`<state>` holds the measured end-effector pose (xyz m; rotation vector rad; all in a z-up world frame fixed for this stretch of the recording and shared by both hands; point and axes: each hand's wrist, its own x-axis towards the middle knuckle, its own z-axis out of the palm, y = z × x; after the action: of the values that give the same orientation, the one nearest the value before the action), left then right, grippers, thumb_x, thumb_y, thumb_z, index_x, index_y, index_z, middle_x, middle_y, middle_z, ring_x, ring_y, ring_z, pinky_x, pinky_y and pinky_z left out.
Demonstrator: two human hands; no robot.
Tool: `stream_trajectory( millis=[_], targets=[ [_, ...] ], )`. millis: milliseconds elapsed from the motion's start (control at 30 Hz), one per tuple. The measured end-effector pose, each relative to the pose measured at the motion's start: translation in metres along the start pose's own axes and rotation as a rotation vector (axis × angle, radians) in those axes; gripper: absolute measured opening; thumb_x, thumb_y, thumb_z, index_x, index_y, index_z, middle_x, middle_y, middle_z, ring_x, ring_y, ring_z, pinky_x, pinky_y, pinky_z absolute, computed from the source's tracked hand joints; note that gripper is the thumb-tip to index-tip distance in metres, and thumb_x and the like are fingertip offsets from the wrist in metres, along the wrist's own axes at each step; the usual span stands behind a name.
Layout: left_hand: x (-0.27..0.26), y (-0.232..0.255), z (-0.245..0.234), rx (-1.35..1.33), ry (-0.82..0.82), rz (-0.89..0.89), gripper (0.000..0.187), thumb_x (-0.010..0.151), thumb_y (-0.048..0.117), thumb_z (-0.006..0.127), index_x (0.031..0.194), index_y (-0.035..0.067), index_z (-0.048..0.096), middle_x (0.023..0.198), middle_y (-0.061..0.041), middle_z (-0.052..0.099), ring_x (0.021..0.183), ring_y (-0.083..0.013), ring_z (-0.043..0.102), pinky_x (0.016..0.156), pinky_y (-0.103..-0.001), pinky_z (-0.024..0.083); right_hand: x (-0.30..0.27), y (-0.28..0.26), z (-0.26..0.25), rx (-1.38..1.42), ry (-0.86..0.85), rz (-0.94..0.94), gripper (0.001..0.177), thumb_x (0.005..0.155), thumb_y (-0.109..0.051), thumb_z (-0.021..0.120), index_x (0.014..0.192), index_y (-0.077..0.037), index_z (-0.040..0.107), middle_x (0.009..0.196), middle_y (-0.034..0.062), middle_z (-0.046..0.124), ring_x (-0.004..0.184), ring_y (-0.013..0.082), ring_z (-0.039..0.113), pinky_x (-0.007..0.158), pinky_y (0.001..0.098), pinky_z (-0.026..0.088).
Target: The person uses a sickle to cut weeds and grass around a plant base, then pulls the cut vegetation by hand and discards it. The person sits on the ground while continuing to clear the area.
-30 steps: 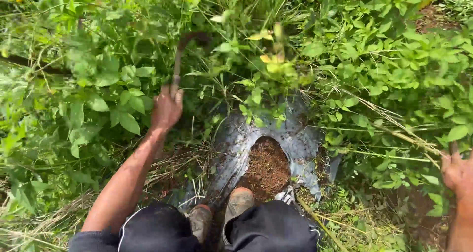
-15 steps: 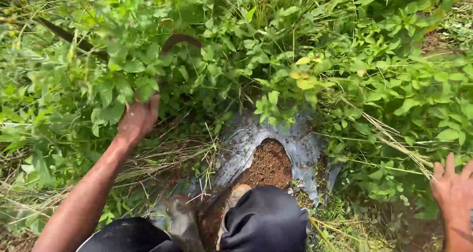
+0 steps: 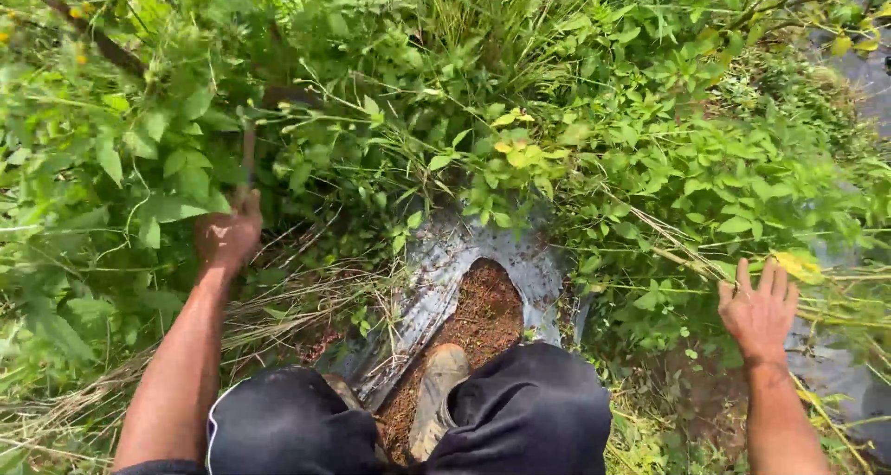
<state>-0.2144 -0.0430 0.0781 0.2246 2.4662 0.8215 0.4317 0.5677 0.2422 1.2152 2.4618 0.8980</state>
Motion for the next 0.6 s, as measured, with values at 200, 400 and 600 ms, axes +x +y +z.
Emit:
stream_trajectory(
  millis=[200, 400, 600],
  targets=[
    [0.023, -0.004, -0.022, 0.126, 0.125, 0.099, 0.059, 0.116, 0.053, 0.033, 0.081, 0.011, 0.054, 0.055, -0.003, 0.044, 0.037, -0.014, 0.034, 0.029, -0.034, 0.026, -0.003, -0.021, -0.04, -0.102, 0.041, -0.091, 0.072, 0.1, -0.055, 0.04, 0.161, -0.016, 0.045, 0.145, 0.0264, 0.059, 0.13, 0.0392, 0.059, 0.116, 0.0508, 0.039],
    [0.004, 0.024, -0.045, 0.12, 0.105, 0.321, 0.061, 0.115, 0.022, 0.031, 0.165, 0.043, 0.001, 0.051, -0.004, 0.043, 0.037, -0.0098, 0.033, 0.027, -0.023, 0.03, 0.011, -0.042, -0.017, -0.141, -0.106, 0.01, 0.097, 0.09, -0.062, 0.043, 0.159, 0.006, 0.035, 0.152, 0.0364, 0.044, 0.15, 0.0501, 0.031, 0.121, 0.0559, 0.025],
    [-0.052, 0.041, -0.039, -0.163, 0.205, 0.325, 0.043, 0.112, 0.037, 0.033, 0.141, 0.008, 0.045, 0.053, -0.003, 0.046, 0.032, -0.0113, 0.037, 0.02, -0.026, 0.028, 0.023, -0.173, -0.194, -0.053, -0.897, 0.004, 0.093, 0.096, -0.075, 0.025, 0.144, 0.0, 0.051, 0.158, 0.0238, 0.036, 0.145, 0.041, 0.043, 0.12, 0.0551, 0.036]
  ],
)
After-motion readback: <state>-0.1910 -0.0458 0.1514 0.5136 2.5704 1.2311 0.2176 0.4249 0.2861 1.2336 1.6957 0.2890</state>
